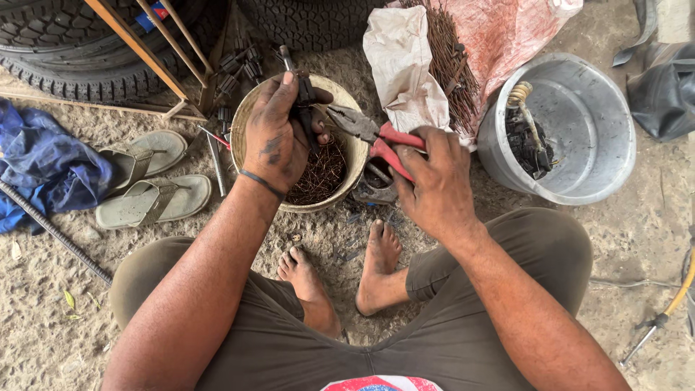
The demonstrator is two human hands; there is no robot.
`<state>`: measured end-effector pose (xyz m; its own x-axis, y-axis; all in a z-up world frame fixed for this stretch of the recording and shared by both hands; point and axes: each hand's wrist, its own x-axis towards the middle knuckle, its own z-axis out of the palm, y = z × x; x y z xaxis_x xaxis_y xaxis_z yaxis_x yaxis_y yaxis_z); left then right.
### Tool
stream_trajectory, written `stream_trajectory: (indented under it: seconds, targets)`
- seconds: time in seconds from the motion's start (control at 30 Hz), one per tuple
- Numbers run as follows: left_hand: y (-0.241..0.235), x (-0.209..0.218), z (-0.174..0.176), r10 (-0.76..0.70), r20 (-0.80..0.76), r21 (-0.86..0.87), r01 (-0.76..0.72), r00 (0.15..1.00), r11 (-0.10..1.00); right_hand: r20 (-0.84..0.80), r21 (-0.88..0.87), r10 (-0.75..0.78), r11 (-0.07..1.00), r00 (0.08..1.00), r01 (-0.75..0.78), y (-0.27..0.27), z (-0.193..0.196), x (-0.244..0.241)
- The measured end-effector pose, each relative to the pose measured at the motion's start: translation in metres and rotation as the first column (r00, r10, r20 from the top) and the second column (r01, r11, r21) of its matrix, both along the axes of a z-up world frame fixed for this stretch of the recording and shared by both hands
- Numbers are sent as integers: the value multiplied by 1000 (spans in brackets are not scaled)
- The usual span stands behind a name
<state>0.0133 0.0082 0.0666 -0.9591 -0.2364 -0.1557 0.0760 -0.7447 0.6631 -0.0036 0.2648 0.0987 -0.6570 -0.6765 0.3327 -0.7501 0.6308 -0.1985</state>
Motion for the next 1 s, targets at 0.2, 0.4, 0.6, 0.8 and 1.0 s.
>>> stream_trajectory:
  seconds: [0.2, 0.4, 0.6, 0.8, 1.0]
  targets:
    - [8, 0, -5, -12, -4, 43, 13, 1000, 999, -32, 67, -5, 998, 999, 7, -2, 2, -1]
    - [7, 2, -4, -16, 43, 22, 15, 999, 1000, -17, 110, -4, 994, 1000, 6, 1, -10, -2]
    - [-2, 4, 15, -112, -1, 186, 110, 994, 976, 88, 92, 23, 995, 996, -31, 1, -10, 0]
    - [-6, 13, 27, -343, 187, -122, 368, 920, 922, 220, 41, -251, 968, 943, 248, 6, 6, -17]
    - [17, 4, -10, -24, -188, -974, -183, 982, 133, 161, -124, -72, 988, 984, 92, 17, 7, 4]
